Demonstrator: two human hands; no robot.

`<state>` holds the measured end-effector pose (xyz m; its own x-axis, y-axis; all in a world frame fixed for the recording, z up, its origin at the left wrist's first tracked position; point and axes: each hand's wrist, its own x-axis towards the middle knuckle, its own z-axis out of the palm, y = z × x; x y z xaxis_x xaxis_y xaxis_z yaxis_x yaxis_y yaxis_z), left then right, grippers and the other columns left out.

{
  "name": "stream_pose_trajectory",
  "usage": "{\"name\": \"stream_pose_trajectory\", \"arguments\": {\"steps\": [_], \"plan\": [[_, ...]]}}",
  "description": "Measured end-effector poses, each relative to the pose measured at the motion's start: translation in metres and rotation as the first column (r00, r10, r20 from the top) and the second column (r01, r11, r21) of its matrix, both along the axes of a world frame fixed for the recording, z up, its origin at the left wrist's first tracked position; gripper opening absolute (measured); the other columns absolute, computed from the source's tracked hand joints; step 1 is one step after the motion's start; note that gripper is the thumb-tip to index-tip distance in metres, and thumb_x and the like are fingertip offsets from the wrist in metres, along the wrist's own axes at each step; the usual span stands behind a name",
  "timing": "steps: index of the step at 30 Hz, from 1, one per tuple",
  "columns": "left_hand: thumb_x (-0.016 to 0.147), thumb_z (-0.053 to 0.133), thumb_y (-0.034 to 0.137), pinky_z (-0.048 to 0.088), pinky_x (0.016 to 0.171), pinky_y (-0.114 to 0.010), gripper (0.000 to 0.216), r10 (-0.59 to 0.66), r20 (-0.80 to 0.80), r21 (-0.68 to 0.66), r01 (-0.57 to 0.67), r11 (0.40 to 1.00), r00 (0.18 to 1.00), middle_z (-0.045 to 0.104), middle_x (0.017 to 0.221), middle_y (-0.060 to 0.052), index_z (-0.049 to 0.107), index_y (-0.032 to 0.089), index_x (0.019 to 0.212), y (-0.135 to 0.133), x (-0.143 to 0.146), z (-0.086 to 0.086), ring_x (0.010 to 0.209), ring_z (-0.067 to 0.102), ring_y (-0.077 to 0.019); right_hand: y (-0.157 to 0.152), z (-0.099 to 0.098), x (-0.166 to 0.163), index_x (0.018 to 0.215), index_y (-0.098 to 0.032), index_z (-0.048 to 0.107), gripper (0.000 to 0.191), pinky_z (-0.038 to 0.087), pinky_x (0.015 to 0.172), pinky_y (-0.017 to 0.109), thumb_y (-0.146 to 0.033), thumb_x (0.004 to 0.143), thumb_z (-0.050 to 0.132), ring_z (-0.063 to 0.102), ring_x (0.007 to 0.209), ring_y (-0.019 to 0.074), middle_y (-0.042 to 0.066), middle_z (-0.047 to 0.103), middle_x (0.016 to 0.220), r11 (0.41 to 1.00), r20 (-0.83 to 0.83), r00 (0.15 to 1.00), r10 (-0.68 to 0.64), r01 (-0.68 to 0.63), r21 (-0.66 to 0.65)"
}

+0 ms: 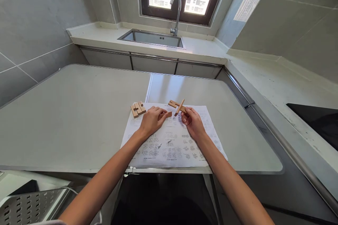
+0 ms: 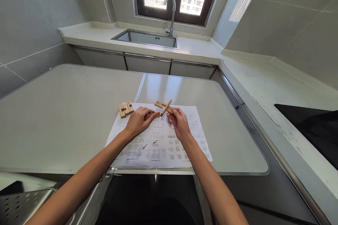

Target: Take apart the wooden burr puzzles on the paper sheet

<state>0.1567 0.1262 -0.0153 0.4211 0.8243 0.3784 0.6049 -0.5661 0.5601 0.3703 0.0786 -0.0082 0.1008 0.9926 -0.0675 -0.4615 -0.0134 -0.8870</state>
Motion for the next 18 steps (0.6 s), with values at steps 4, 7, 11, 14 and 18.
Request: {"name": "stream_pose_trajectory", "arguments": {"steps": [4, 7, 11, 14, 18], "plan": [[0.101, 0.059, 0.038, 0.053, 0.092, -0.046, 0.023, 0.034, -0.007, 0.032, -0.034, 0.999, 0.999, 0.071, 0.104, -0.01, 0.074, 0.022, 0.105, 0.002, 0.0, -0.002, 0.103, 0.064, -0.0292, 0.0, -0.001, 0.0, 0.085, -0.023, 0.056, 0.03, 0.041, 0.047, 0.023, -0.043, 0.086, 0.078, 0.049, 0.052, 0.0102, -0.003, 0.062, 0.07, 1.0, 0.01, 1.0, 0.014, -0.014, 0.005], [0.099, 0.062, 0.034, 0.052, 0.099, -0.046, 0.027, 0.033, 0.026, 0.088, -0.035, 0.996, 0.999, 0.065, 0.117, -0.011, 0.066, 0.021, 0.122, 0.0, 0.001, -0.002, 0.112, 0.063, -0.0296, 0.0, -0.003, -0.001, 0.086, -0.023, 0.057, 0.03, 0.04, 0.045, 0.023, -0.043, 0.084, 0.079, 0.049, 0.051, 0.0103, -0.002, 0.063, 0.069, 1.0, 0.016, 1.0, 0.017, -0.017, 0.014], [0.098, 0.064, 0.036, 0.052, 0.102, -0.047, 0.04, -0.033, 0.048, 0.133, 0.027, 0.991, 0.998, 0.06, 0.127, -0.012, 0.056, 0.023, 0.134, -0.005, 0.002, 0.002, 0.119, 0.061, -0.0307, -0.001, -0.003, -0.004, 0.085, -0.022, 0.058, 0.032, 0.039, 0.045, 0.021, -0.046, 0.085, 0.08, 0.05, 0.05, 0.009, -0.002, 0.066, 0.07, 0.999, 0.054, 0.998, 0.022, -0.024, 0.034], [0.099, 0.063, 0.036, 0.052, 0.102, -0.046, 0.046, -0.064, 0.08, 0.13, 0.053, 0.99, 0.995, 0.059, 0.13, -0.013, 0.048, 0.023, 0.14, -0.008, 0.002, 0.004, 0.117, 0.061, -0.0295, -0.002, -0.003, -0.007, 0.086, -0.021, 0.059, 0.033, 0.039, 0.045, 0.021, -0.049, 0.087, 0.078, 0.052, 0.05, 0.0088, 0.0, 0.069, 0.074, 0.997, 0.108, 0.993, 0.039, -0.045, 0.057], [0.101, 0.059, 0.031, 0.05, 0.106, -0.045, 0.05, -0.064, 0.099, 0.121, 0.052, 0.991, 0.993, 0.056, 0.135, -0.014, 0.042, 0.022, 0.147, -0.01, 0.002, 0.007, 0.12, 0.06, -0.0286, -0.003, -0.005, -0.009, 0.089, -0.021, 0.06, 0.033, 0.039, 0.044, 0.022, -0.05, 0.089, 0.076, 0.056, 0.05, 0.0097, 0.001, 0.072, 0.076, 0.988, 0.175, 0.978, 0.113, -0.129, 0.085]]}}
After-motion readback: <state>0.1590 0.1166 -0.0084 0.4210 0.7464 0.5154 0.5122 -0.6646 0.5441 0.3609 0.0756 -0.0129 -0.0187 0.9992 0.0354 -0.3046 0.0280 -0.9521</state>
